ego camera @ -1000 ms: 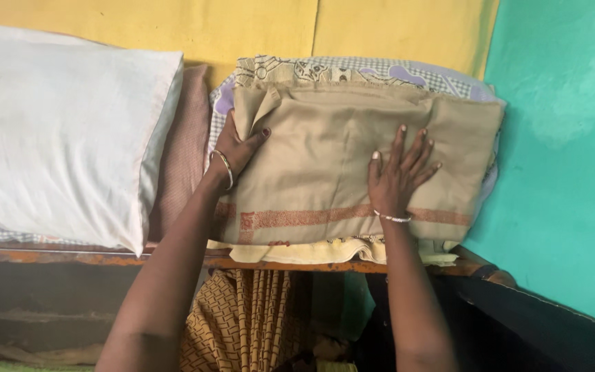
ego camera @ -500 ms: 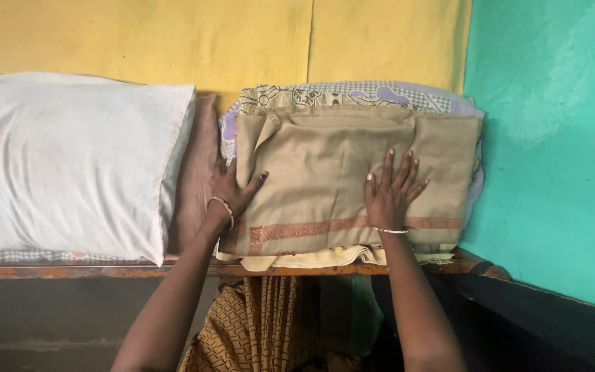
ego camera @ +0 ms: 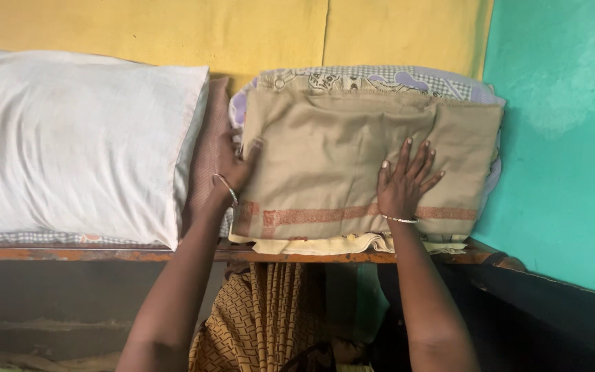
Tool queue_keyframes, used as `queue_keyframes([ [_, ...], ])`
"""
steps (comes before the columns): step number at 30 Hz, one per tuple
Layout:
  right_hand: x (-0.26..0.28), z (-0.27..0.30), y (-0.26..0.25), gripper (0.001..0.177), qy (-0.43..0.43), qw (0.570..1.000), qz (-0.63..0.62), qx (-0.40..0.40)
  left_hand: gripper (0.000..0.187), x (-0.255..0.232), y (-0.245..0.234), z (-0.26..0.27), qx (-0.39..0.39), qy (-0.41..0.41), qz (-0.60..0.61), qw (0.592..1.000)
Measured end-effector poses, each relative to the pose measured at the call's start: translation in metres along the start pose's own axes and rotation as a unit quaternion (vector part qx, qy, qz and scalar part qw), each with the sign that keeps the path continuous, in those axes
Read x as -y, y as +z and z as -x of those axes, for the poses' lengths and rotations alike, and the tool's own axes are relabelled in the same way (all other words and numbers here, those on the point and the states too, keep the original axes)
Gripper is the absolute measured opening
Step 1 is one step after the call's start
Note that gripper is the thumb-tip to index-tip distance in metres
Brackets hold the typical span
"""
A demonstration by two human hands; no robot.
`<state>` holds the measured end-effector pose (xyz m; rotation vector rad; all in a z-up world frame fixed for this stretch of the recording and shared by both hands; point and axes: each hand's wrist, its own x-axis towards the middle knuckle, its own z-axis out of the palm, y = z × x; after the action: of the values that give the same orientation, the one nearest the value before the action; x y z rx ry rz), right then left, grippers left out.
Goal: The person unties a large white sack, adjusts a yellow bag, moves a folded mat, pulls back a black curtain to access a shelf with medicine and various containers, then smooths a beige pillow and white pillow on a bed, and finally moves items including a broom and a package of diapers.
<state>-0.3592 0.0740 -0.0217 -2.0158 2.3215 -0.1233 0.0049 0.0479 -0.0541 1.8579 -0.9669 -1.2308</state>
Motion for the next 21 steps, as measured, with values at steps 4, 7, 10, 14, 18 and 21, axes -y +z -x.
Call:
queue_keyframes([
  [4, 0.000, 0.001, 0.002, 0.069, -0.006, 1.000, 0.002, -0.019, 0.069, 0.070, 0.020, -0.047, 0.005, -0.006, -0.021, 1.000],
  [7, 0.000, 0.005, 0.004, 0.068, -0.006, 0.999, 0.012, -0.030, 0.067, 0.071, 0.023, -0.065, -0.006, -0.053, -0.027, 0.998],
  [10, 0.001, 0.005, 0.005, 0.067, -0.002, 0.999, 0.012, -0.044, 0.064, 0.042, 0.019, -0.066, 0.062, -0.212, -0.014, 0.975],
  [14, 0.002, 0.012, 0.005, 0.063, 0.008, 0.998, 0.008, -0.056, 0.036, -0.003, 0.007, -0.040, 0.076, -0.044, 0.215, 0.973],
  [18, 0.017, 0.014, 0.006, 0.062, 0.016, 0.997, -0.039, -0.064, 0.029, -0.049, -0.027, -0.040, 0.070, 0.058, 0.265, 0.960],
  [21, 0.024, 0.014, 0.007, 0.061, 0.015, 0.996, -0.051, -0.072, 0.023, -0.030, -0.020, -0.058, 0.006, 0.081, 0.170, 0.982],
])
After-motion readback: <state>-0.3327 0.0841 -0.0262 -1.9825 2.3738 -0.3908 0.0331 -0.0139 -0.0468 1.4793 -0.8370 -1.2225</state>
